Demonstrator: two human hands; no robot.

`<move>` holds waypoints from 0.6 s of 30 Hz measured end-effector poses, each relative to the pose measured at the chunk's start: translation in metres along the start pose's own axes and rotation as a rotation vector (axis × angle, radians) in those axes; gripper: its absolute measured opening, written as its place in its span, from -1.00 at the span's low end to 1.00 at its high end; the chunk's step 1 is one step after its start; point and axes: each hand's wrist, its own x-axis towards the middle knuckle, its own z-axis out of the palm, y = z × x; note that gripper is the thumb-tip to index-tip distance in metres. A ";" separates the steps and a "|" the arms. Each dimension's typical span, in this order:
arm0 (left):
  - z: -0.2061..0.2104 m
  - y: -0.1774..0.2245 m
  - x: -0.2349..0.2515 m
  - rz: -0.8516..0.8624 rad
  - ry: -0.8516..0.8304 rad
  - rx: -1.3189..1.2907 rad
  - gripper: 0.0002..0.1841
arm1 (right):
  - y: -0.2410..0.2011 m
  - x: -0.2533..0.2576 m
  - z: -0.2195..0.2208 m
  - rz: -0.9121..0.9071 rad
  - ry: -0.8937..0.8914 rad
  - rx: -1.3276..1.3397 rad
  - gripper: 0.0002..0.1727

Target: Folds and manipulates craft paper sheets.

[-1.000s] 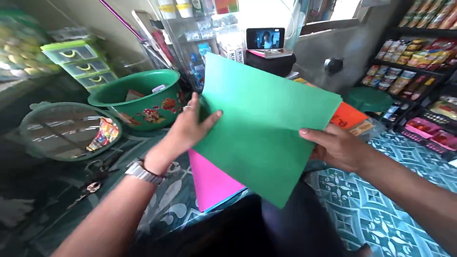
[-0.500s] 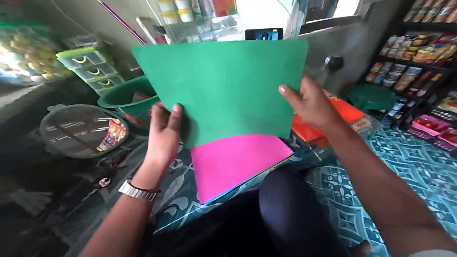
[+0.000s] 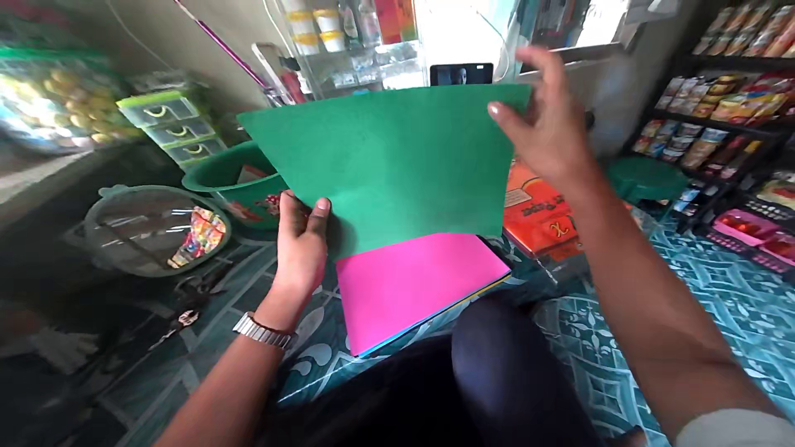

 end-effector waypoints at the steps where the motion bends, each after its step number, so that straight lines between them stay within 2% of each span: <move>1: 0.000 0.000 0.000 0.017 -0.001 0.005 -0.65 | -0.012 0.015 -0.005 -0.081 -0.043 -0.130 -0.25; 3: -0.001 -0.001 0.000 0.052 -0.004 0.022 -0.64 | -0.044 0.042 -0.008 -0.210 -0.253 -0.354 -0.16; 5: -0.001 -0.002 -0.001 0.081 -0.005 0.029 -0.63 | -0.074 0.067 -0.001 -0.315 -0.530 -0.489 -0.20; 7: 0.000 -0.001 -0.001 0.105 -0.009 0.033 -0.62 | -0.085 0.092 0.012 -0.437 -0.757 -0.467 -0.40; 9: -0.003 0.003 -0.001 0.133 0.001 0.082 -0.63 | -0.093 0.105 0.020 -0.486 -0.878 -0.448 -0.60; 11: -0.013 0.012 0.004 0.194 0.055 0.192 -0.58 | -0.097 0.111 0.022 -0.481 -0.861 -0.439 -0.64; 13: -0.034 0.020 0.012 0.245 0.168 0.298 -0.33 | -0.095 0.115 0.020 -0.394 -0.784 -0.324 -0.61; 15: -0.052 0.024 0.017 0.197 0.270 0.227 -0.05 | -0.089 0.119 0.018 -0.230 -0.673 -0.080 -0.64; 16: -0.055 0.029 0.018 0.131 0.283 0.130 0.00 | -0.089 0.115 0.016 -0.143 -0.622 0.081 -0.69; 17: -0.053 0.037 0.014 0.052 0.255 0.004 -0.07 | -0.087 0.111 0.015 -0.069 -0.571 0.216 -0.73; 18: -0.049 0.047 0.009 0.014 0.197 -0.123 -0.28 | -0.085 0.104 0.015 -0.011 -0.509 0.308 -0.74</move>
